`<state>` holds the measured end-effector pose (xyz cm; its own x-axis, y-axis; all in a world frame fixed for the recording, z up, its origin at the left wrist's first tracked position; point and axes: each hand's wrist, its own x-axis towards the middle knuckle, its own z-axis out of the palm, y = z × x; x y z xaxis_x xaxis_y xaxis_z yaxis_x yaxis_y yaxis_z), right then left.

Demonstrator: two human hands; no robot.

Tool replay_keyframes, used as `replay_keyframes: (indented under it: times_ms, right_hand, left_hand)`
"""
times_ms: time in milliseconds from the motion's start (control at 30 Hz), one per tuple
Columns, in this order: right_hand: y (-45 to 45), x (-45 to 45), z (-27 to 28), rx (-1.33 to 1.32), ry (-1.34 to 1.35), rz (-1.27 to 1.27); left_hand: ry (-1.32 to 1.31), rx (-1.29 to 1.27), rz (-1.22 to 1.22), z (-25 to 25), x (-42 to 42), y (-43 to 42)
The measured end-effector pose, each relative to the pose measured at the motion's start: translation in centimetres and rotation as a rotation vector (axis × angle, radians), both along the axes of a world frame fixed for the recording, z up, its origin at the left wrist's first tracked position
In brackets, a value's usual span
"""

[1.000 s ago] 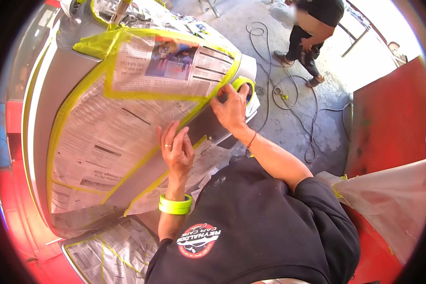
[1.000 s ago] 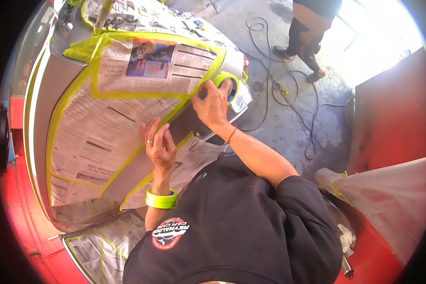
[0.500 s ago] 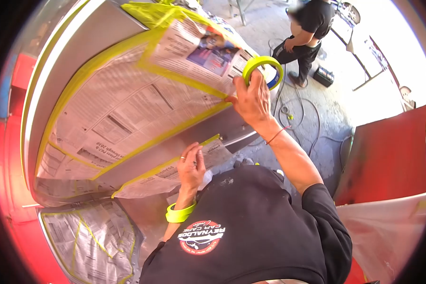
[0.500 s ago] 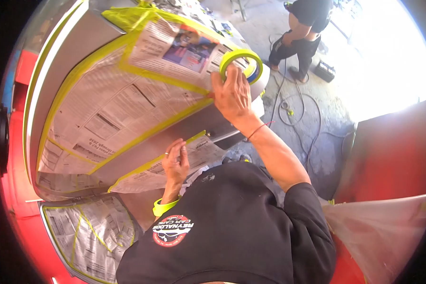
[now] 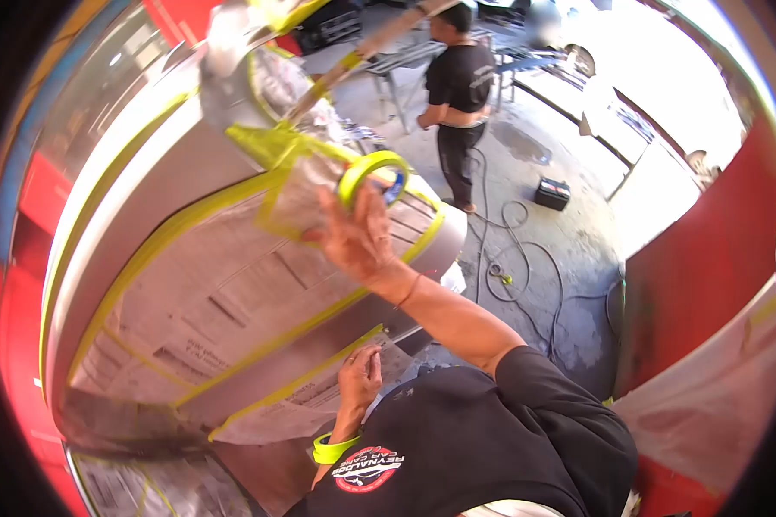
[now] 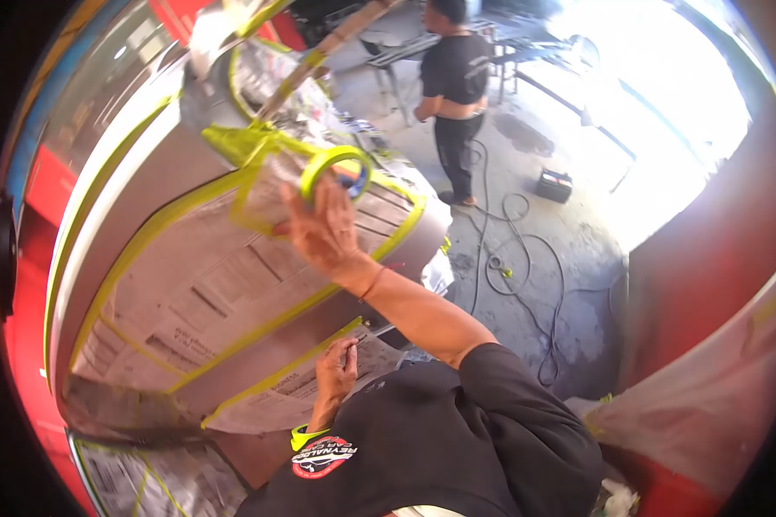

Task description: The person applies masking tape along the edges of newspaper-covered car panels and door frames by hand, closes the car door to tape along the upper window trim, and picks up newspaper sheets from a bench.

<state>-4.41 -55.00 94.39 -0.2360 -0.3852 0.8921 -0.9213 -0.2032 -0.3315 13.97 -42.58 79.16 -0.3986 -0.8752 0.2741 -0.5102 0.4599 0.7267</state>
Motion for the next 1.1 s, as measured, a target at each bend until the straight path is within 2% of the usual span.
replay_keyframes:
  times_ms: [100, 167, 233, 267, 333, 367, 433, 467, 533, 567, 633, 800, 900, 933, 967, 1033, 1100]
  right_hand:
    - [0.3, 1.7, 0.7, 0.041, 0.004, 0.029]
    - [0.5, 2.7, 1.9, 0.059, 0.06, 0.191]
    - [1.3, 2.3, 2.2, 0.089, 0.03, 0.208]
    - [1.6, 2.0, 2.3, 0.119, 0.007, 0.243]
    - [2.9, 0.1, 0.2, 0.186, 0.053, 0.034]
    - [3.1, -1.7, -1.9, 0.166, -0.007, -0.027]
    - [6.1, -5.4, -3.9, 0.512, -0.245, -0.245]
    - [4.8, -8.9, -8.7, 0.688, -0.389, -0.294]
    - [5.8, -12.5, -12.0, 0.643, -0.502, -0.451]
    - [5.8, -13.4, -12.3, 0.642, -0.493, -0.448]
    - [5.5, -14.1, -13.2, 0.674, -0.65, -0.384]
    - [3.4, -12.0, -15.8, 0.601, -0.561, -0.313]
    - [3.0, -15.2, -16.6, 0.741, -0.647, -0.222]
    - [3.9, -15.2, -14.4, 0.731, -0.668, -0.22]
    - [3.9, -15.4, -14.7, 0.731, -0.661, -0.221]
    - [4.1, -15.0, -14.5, 0.554, -0.726, -0.383]
    - [4.3, -14.1, -15.0, 0.614, -0.7, -0.313]
  left_hand:
    - [-0.145, 0.111, -0.196, 0.3, -0.3, 0.1]
    - [-0.186, 0.149, -0.278, 0.5, -0.6, 0.4]
    - [-0.372, 0.174, -0.478, 0.4, -0.7, 0.3]
    - [-0.409, 0.223, -0.485, 0.6, -0.5, 0.3]
    - [-0.409, 0.201, -0.472, 0.3, 0.5, 0.2]
    - [-0.407, 0.181, -0.444, 0.1, 1.0, -0.1]
    - [-0.425, 0.227, -0.391, 0.5, 2.3, 0.3]
    - [-0.451, 0.279, -0.325, 0.5, 3.1, 0.6]
    - [-0.488, 0.318, -0.356, -1.3, 5.5, 0.9]
    - [-0.534, 0.346, -0.391, -1.8, 6.2, 0.7]
    - [-0.546, 0.392, -0.375, -1.6, 6.8, 0.8]
    - [-0.587, 0.396, -0.349, 0.1, 7.3, 0.6]
    - [-0.613, 0.402, -0.341, 0.8, 7.9, 0.8]
    - [-0.628, 0.385, -0.358, 0.5, 8.2, 0.7]
    - [-0.639, 0.367, -0.377, 0.0, 8.5, 0.6]
    - [-0.6, 0.371, -0.368, -0.7, 9.4, 0.8]
    - [-0.564, 0.379, -0.357, -0.9, 10.4, 1.0]
